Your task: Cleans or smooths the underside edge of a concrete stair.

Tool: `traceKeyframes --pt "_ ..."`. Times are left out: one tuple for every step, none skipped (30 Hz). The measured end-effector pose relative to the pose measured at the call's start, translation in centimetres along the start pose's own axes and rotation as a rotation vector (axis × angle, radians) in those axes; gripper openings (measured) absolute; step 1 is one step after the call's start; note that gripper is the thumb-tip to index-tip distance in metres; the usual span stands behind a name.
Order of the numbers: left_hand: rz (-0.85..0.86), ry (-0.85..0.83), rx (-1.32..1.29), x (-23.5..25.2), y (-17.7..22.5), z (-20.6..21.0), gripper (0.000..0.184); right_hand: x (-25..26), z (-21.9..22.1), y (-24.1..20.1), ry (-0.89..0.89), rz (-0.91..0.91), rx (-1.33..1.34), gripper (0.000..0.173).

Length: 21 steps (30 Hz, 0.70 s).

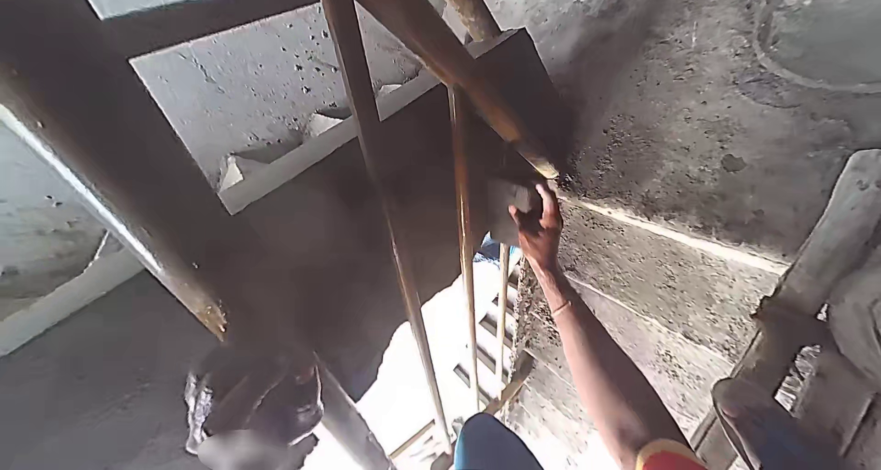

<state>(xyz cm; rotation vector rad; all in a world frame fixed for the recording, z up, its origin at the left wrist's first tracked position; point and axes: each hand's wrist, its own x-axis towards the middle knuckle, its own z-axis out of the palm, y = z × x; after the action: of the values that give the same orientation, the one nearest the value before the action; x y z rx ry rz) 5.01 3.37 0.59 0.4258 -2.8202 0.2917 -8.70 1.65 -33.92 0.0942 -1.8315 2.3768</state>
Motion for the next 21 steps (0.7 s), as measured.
traceKeyframes --pt "0.344 0.160 0.054 -2.9 -8.9 1.9 0.018 -0.8 0.1 0.8 0.016 0.040 0.031 0.059" --pt "0.425 0.318 0.045 -5.0 -14.2 3.8 0.025 -1.0 0.4 1.1 0.034 0.044 0.059 0.059" --pt "0.397 0.378 0.029 -6.5 -16.7 4.8 0.026 -0.7 0.8 0.7 0.046 0.015 0.065 0.057" --pt "0.361 0.379 0.001 -7.3 -17.7 5.1 0.026 0.3 1.2 -0.4 0.049 -0.035 0.055 0.056" --pt "0.356 0.389 -0.081 -7.7 -18.0 5.3 0.025 1.5 1.7 -2.0 0.051 -0.087 0.034 0.056" --pt "0.363 0.383 -0.138 -7.3 -17.0 5.2 0.023 2.8 2.3 -3.6 0.048 -0.137 0.018 0.057" --pt "0.365 0.350 -0.117 -6.5 -15.1 4.8 0.021 4.0 2.9 -4.9 0.028 -0.177 0.020 0.058" --pt "0.347 0.334 -0.090 -5.8 -13.6 4.5 0.019 4.9 3.6 -5.7 0.004 -0.196 0.026 0.060" --pt "0.338 0.348 -0.080 -5.5 -12.9 4.4 0.019 5.1 4.0 -6.0 -0.039 -0.178 0.005 0.059" --pt "0.330 0.378 -0.079 -5.2 -12.2 4.6 0.019 4.9 4.0 -6.0 -0.078 -0.153 -0.022 0.056" --pt "0.327 0.414 -0.093 -5.0 -12.0 4.8 0.017 4.5 3.6 -5.7 -0.131 -0.106 -0.065 0.051" --pt "0.353 0.378 -0.093 -5.4 -12.9 4.8 0.018 4.0 3.1 -5.5 -0.209 -0.029 -0.119 0.045" --pt "0.391 0.354 -0.069 -5.5 -13.7 4.6 0.019 3.5 2.7 -4.9 -0.301 0.070 -0.154 0.042" --pt "0.424 0.353 -0.040 -5.4 -14.0 4.5 0.020 2.7 2.0 -4.1 -0.379 0.155 -0.154 0.044" --pt "0.424 0.351 -0.037 -5.5 -14.5 4.6 0.021 2.1 1.4 -3.2 -0.385 0.176 -0.118 0.044" --pt "0.406 0.353 -0.076 -5.8 -15.2 4.8 0.023 1.8 1.1 -2.5 -0.325 0.152 -0.060 0.044" --pt "0.394 0.347 -0.115 -6.2 -15.8 4.9 0.024 2.0 1.0 -2.4 -0.251 0.116 -0.011 0.045" --pt "0.383 0.335 -0.133 -6.4 -16.2 4.9 0.026 2.8 1.1 -2.8 -0.181 0.071 0.013 0.046" --pt "0.383 0.320 -0.130 -6.4 -16.2 4.7 0.027 3.8 1.3 -3.4 -0.117 0.018 0.023 0.048" --pt "0.382 0.312 -0.115 -6.5 -16.1 4.4 0.028 4.6 1.7 -3.9 -0.070 -0.025 0.038 0.050" --pt "0.382 0.320 -0.090 -6.4 -15.9 4.6 0.028 5.5 2.1 -4.4 -0.051 -0.055 0.058 0.052"
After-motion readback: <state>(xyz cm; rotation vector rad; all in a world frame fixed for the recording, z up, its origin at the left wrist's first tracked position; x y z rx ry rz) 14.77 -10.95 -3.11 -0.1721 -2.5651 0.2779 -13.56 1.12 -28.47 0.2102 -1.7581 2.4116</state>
